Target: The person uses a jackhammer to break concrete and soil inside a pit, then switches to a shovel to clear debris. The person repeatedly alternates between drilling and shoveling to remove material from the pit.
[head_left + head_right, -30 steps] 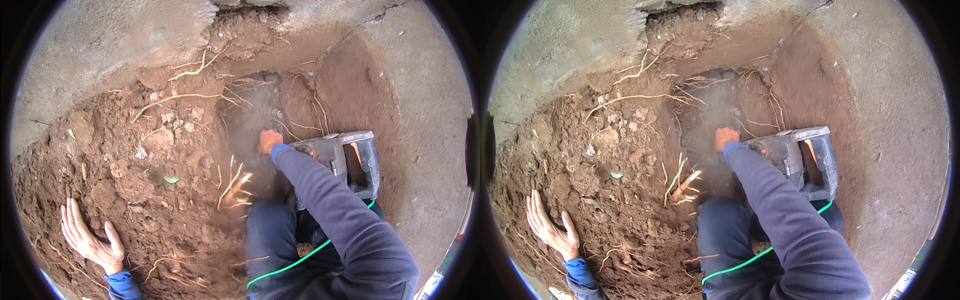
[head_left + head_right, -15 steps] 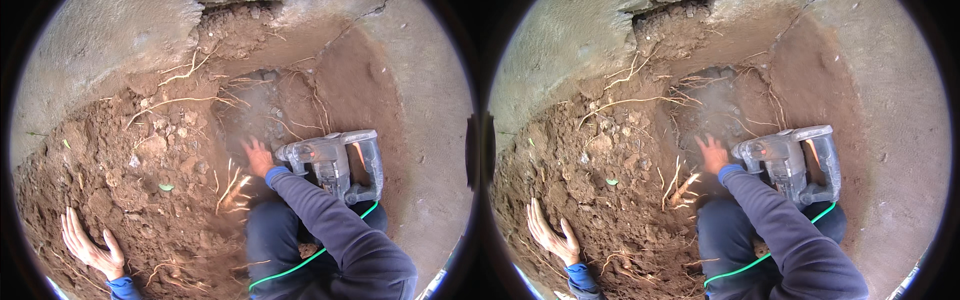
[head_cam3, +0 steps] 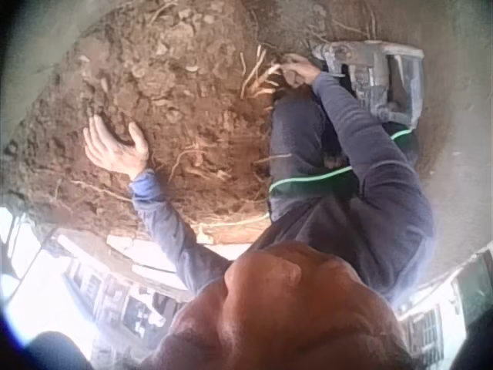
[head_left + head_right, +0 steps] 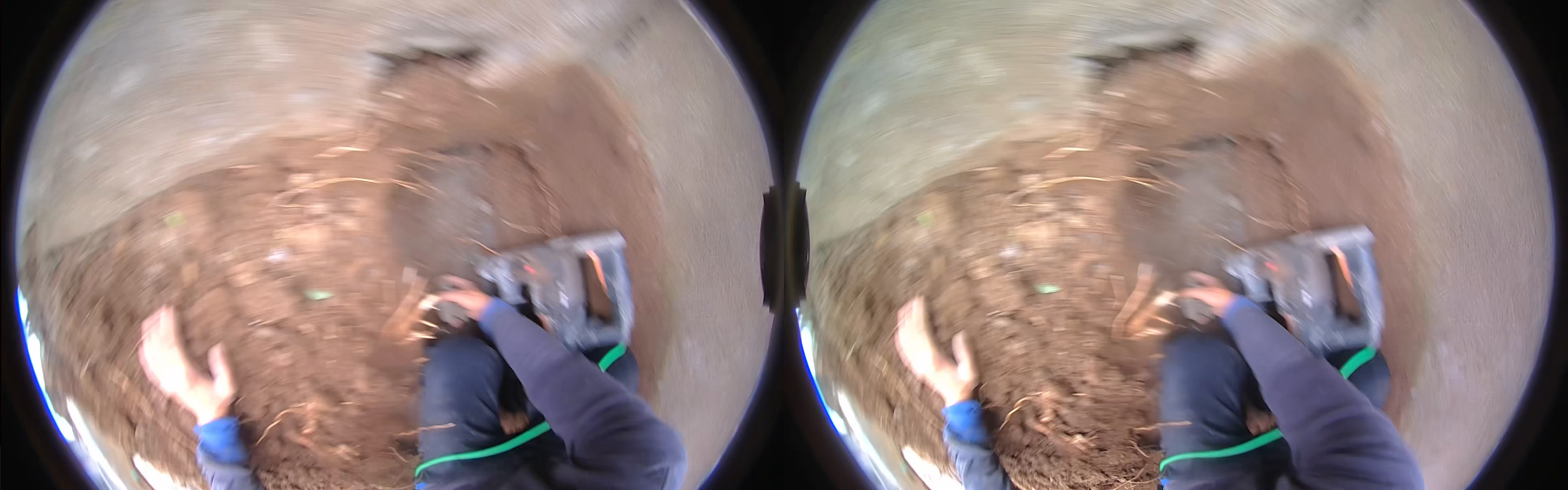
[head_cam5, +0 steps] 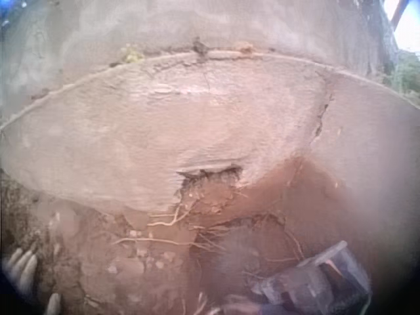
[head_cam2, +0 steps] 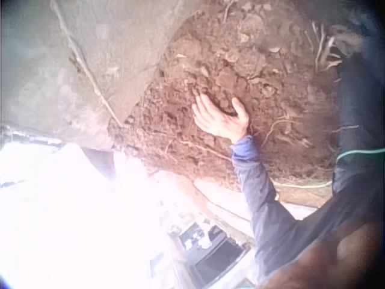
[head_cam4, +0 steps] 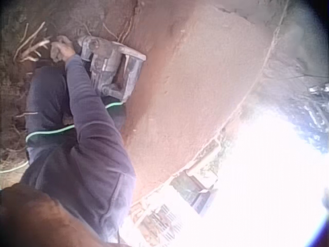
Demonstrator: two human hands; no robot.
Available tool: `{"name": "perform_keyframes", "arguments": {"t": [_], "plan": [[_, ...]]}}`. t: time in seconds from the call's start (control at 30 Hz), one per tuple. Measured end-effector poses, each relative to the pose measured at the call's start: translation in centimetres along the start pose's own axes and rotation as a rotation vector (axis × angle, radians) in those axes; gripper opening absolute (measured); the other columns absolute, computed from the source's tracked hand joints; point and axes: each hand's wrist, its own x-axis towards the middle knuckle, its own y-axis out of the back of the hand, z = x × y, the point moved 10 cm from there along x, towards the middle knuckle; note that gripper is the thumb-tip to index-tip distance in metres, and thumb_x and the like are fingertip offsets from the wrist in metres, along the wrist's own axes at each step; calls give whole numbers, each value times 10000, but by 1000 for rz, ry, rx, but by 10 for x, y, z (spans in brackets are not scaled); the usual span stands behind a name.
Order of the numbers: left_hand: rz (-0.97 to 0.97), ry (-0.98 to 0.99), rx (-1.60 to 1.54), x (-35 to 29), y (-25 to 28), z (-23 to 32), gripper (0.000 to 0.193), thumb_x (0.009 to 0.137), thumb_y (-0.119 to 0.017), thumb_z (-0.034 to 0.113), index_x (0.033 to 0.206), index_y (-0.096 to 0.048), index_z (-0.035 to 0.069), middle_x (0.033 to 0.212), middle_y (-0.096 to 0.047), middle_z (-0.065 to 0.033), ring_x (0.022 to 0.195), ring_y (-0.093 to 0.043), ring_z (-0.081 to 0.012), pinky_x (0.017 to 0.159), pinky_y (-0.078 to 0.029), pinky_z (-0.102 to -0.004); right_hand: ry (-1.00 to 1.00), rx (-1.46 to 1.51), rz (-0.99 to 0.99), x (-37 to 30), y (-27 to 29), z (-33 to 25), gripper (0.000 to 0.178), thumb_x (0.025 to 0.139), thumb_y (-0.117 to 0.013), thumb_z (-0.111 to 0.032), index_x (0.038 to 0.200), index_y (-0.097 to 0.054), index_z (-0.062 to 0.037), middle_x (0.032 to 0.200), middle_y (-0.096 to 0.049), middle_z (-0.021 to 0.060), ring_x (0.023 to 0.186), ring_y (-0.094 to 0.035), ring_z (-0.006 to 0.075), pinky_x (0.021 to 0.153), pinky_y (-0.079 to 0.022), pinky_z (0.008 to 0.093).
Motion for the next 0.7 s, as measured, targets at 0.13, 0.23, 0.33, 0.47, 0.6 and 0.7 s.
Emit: {"name": "perform_keyframes", "arguments": {"t": [0.13, 0.23, 0.33, 0.47, 0.6, 0.7], "plan": [[-44, 164, -84, -9, 6, -20, 737, 771, -705, 469, 1366, -601, 46, 1368, -600, -199, 1331, -503, -423, 1151, -306, -570, 275, 434, -190, -57, -21, -95, 418, 913, -701, -137, 1315, -585, -123, 976, -680, 54, 787, -692, 222, 621, -608, 394], [-26, 184, -93, -12, 4, -22, 770, 750, -730, 455, 1379, -581, 39, 1401, -568, -203, 1354, -477, -421, 1154, -307, -576, 338, 249, -74, -115, -62, -197, 338, 888, -693, -123, 1214, -603, -100, 888, -676, 91, 617, -677, 254, 412, -530, 382], [-11, 192, -157, -13, 9, -21, 770, 750, -745, 437, 1387, -573, 40, 1424, -555, -191, 1384, -455, -412, 1179, -298, -556, 417, -162, -306, -194, -205, -303, 547, 879, -738, -143, 1352, -500, -3, 1006, -672, 188, 734, -715, 264, 500, -592, 395], [-17, 180, -90, -10, 18, -19, 760, 780, -737, 474, 1387, -576, 46, 1404, -564, -181, 1380, -456, -386, 1178, -302, -535, 1067, -159, -875, -356, -435, -423, 1009, 876, -782, -395, 1572, -222, 74, 1557, -349, 326, 1357, -494, 385, 1058, -499, 473], [0, 197, -117, -11, 21, -21, 766, 781, -735, 456, 1407, -561, 50, 1428, -554, -184, 1408, -435, -388, 1193, -292, -542, 1269, -179, -897, -422, -484, -468, 964, 887, -724, -489, 1568, -297, 43, 1562, -386, 300, 1327, -531, 397, 1048, -506, 443], [-37, 193, -132, -15, 13, -24, 758, 784, -740, 420, 1418, -554, 49, 1442, -548, -186, 1421, -429, -387, 1207, -279, -559, 1264, -1011, -312, -356, -376, -432, 380, 857, -726, -296, 1101, -754, -7, 1042, -755, 203, 1030, -729, 298, 887, -563, 401]]}}
